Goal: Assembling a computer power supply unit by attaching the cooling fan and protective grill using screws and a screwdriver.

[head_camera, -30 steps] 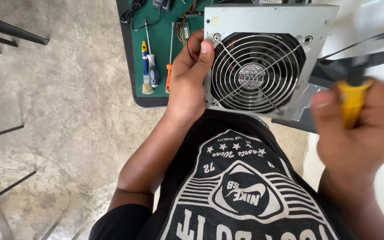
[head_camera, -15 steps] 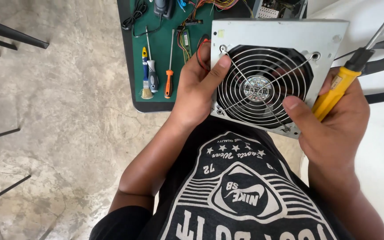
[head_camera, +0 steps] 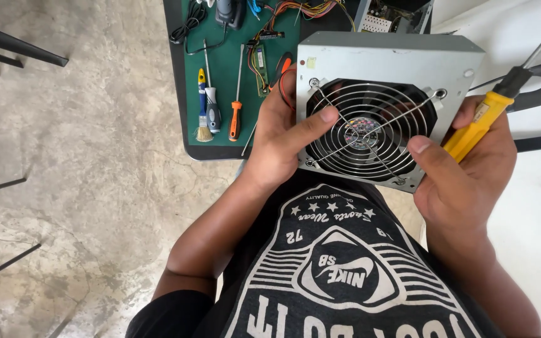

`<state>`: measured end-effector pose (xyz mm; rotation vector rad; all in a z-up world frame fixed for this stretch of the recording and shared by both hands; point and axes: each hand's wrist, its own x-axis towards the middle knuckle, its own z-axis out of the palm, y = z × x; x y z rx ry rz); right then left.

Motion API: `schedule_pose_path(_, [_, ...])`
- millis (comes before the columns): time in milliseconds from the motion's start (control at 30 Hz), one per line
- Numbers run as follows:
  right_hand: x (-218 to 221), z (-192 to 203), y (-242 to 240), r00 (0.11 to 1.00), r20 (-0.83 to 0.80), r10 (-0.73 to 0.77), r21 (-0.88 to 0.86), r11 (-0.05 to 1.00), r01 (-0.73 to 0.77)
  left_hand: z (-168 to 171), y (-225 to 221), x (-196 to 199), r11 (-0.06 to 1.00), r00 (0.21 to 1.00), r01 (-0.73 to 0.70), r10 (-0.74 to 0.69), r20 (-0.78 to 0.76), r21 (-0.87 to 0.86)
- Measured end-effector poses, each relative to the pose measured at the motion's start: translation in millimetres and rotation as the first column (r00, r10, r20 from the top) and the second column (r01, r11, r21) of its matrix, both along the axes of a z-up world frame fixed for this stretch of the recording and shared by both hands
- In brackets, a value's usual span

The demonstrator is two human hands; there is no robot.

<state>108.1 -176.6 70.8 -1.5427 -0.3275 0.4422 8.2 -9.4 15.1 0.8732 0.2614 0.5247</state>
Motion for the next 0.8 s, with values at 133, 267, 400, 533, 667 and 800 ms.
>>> schedule_pose_path(133, [6.4,-4.9,3.3,0.999,-0.021,-0.034,0.007,0.999,0.034,4.3,1.6,5.8,1.000,0.999,0.001,-0.002,-0.049,-0.027])
schedule_pose_path(267, [18.4,-16.3,2.5,0.995,0.094,-0.041,-0.100,0.994,0.050,7.5,4.9,10.1,0.967,0.980,0.037,0.014,-0.199,0.251])
schedule_pose_path(400, [25.3,-17.0,1.7,0.995,0.099,0.029,-0.133,0.991,-0.016,-3.6,6.1,13.2,0.988,0.986,0.055,-0.030,-0.165,0.148])
schedule_pose_path(533, [28.2,-16.5,10.0,0.995,0.060,0.077,-0.035,0.997,-0.075,0.4,8.6,14.9,0.987,0.990,0.024,-0.002,-0.141,0.160])
schedule_pose_path(667, [46.8,-37.6,10.7,0.984,0.144,0.109,-0.106,0.990,-0.094,-8.6,9.1,17.6,0.976,0.983,-0.030,0.068,-0.171,0.214])
schedule_pose_path(800, [58.9,-29.8,23.9,0.853,0.424,0.304,-0.307,0.934,-0.181,-13.4,3.3,19.1,0.909,0.913,-0.223,0.321,-0.253,0.351])
